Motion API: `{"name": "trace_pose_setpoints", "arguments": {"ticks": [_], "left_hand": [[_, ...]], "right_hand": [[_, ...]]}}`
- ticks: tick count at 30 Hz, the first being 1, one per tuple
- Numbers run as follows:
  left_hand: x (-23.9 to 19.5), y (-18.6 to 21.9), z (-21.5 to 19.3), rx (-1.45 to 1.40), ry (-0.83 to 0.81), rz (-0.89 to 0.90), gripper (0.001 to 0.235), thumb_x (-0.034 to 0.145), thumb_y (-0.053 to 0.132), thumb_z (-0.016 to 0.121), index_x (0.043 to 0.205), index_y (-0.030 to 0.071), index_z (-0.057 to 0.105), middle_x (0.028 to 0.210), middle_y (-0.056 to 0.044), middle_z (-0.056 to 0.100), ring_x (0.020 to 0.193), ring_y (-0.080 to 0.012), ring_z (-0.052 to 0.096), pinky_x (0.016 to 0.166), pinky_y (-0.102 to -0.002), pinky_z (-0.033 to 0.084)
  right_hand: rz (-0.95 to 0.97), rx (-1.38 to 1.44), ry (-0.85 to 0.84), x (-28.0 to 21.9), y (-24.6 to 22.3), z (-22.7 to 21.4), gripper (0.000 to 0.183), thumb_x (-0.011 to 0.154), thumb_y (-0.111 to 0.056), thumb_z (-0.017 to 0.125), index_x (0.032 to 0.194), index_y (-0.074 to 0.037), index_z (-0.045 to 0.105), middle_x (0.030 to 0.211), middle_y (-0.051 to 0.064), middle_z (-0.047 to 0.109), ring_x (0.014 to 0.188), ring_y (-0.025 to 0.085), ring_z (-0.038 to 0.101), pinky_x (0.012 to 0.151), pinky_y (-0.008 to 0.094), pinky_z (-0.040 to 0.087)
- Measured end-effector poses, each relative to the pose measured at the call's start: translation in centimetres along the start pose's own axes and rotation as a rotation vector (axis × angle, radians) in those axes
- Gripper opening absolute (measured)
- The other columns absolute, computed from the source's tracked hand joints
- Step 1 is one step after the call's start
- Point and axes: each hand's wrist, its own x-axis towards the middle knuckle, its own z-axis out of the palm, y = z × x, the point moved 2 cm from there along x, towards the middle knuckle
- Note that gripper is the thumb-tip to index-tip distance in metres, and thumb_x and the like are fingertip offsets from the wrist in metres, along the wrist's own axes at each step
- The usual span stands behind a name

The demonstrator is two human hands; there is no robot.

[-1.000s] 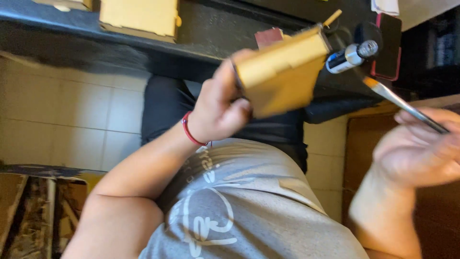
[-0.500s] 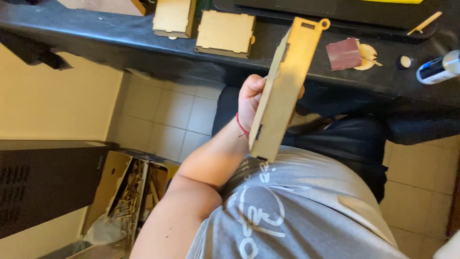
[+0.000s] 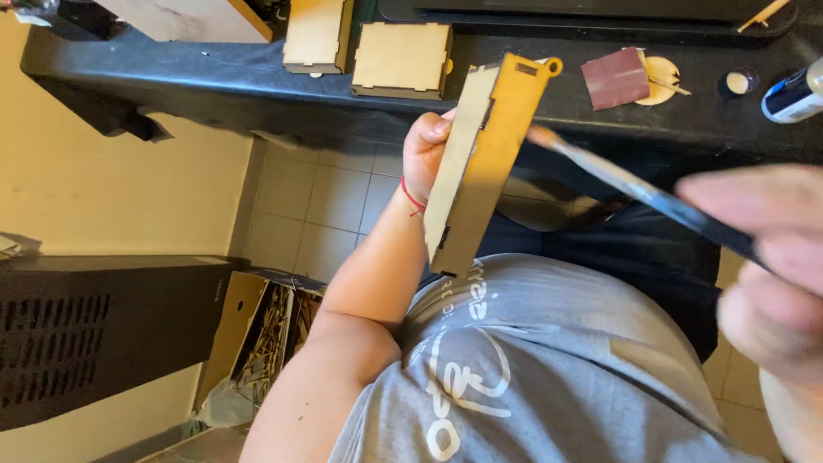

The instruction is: Painting or varnishing laser-cut wooden box components with a brush

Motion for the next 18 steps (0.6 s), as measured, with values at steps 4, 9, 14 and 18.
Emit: {"name": "trace_pose_setpoints", "arguments": {"ticks": [4, 9, 14, 18], "left_hand": [[-0.1, 0.1, -0.6, -0.006, -0.007, 0.025, 0.046, 0.091, 0.013, 0.059, 0.135, -0.004, 0.06, 0.126, -0.022, 0.071, 0.114, -0.0349, 0.071, 0.094, -0.041, 0.061], [0.3, -0.1, 0.2, 0.096, -0.018, 0.085, 0.04, 0.094, 0.017, 0.056, 0.129, -0.001, 0.067, 0.123, -0.015, 0.073, 0.115, -0.029, 0.071, 0.097, -0.037, 0.059], [0.0, -0.1, -0.2, 0.138, 0.053, 0.111, 0.041, 0.093, 0.018, 0.055, 0.127, -0.002, 0.065, 0.119, -0.016, 0.073, 0.111, -0.0308, 0.071, 0.093, -0.039, 0.058], [-0.1, 0.0, -0.9, 0.191, 0.051, 0.093, 0.041, 0.094, 0.02, 0.055, 0.128, 0.0, 0.065, 0.12, -0.015, 0.073, 0.111, -0.0321, 0.07, 0.094, -0.041, 0.057]], "right_hand": [[-1.077, -0.528, 0.22, 4.0, -2.6, 3.8, 0.03, 0.103, -0.01, 0.041, 0.092, 0.018, 0.049, 0.097, 0.038, 0.07, 0.088, 0.045, 0.07, 0.081, 0.044, 0.051], [-1.114, -0.537, -0.163, 4.9, -4.4, 4.2, 0.018, 0.091, -0.004, 0.053, 0.101, 0.01, 0.055, 0.105, 0.031, 0.067, 0.095, 0.038, 0.075, 0.079, 0.036, 0.063], [-1.025, -0.466, -0.183, 3.6, -5.7, 5.9, 0.017, 0.086, -0.011, 0.061, 0.096, 0.0, 0.054, 0.1, 0.025, 0.07, 0.091, 0.032, 0.078, 0.077, 0.038, 0.067], [-0.918, -0.475, -0.251, 2.7, -5.3, 5.4, 0.021, 0.085, -0.012, 0.064, 0.102, -0.004, 0.055, 0.106, 0.017, 0.072, 0.096, 0.027, 0.079, 0.079, 0.034, 0.067]]}}
